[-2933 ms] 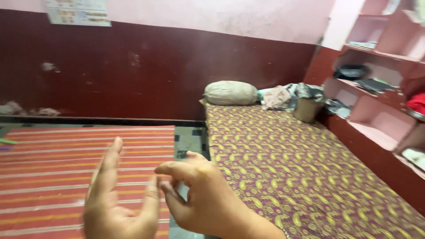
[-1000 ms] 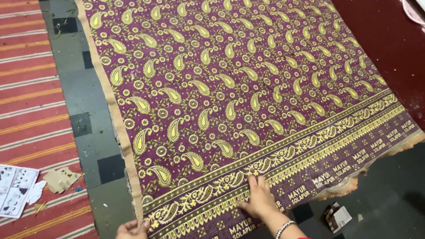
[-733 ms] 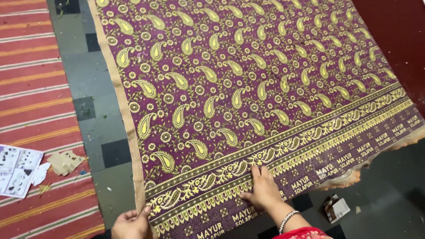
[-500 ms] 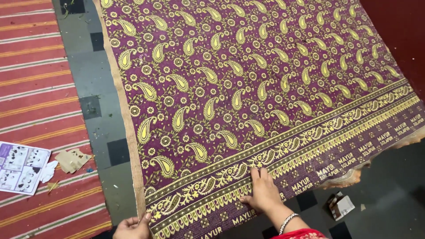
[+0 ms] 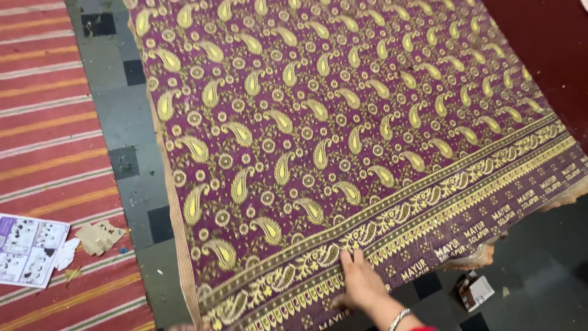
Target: Smoothing out a bedsheet and tidying clothes in a room.
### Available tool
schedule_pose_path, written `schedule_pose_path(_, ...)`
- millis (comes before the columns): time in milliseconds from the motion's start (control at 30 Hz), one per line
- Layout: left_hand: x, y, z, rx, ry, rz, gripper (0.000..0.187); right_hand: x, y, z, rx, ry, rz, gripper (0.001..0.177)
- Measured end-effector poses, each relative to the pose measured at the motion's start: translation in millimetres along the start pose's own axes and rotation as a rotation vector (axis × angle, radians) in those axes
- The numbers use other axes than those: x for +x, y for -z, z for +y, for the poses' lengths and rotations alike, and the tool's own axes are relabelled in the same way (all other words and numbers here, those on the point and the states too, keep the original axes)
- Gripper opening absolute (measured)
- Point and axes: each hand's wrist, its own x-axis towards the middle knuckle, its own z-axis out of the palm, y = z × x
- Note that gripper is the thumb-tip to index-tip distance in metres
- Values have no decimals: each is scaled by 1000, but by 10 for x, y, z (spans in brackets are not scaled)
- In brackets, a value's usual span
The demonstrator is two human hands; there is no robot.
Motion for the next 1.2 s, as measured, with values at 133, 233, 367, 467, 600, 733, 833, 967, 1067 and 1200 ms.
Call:
schedule_pose_path(133,-435,493,2757,245,10,186,41,346,176,48,49,-25,-20,89)
schedule_pose_path(233,-1010,933,3948,423,-148,473,57,584,304,24,76,33,151,63)
schedule_pose_path(367,-857,559,4398,369,-454,482,83,933,563,-233,208,171,480,66)
schedule_pose_path(467,-709,235,4249,368,-444,450,88,1426,505,-286,250,189,646,86)
schedule_pose_path(600,-709,116,4087,459,-450,479,87,1810,120,-56,201,61,687,92)
schedule_pose_path(733,-853,151,4141,472,-448,509,88,1672,-106,32,96,38,797,94)
schedule_pose_path(833,-889,153,4143,447,-444,555,89,1578,-62,-24,113,-29,815,97)
schedule_pose_path(967,-815,80,3973,441,-456,633,90,1513,-114,38,55,-70,791,97)
schedule_pose_path(1067,-544,-177,3554,363,-535,703,90,1494,-146,26,79,-48,858,99)
schedule_pose_path(1200,-491,-1,4520,-72,-721,559,89,1502,-137,42,58,-67,808,98)
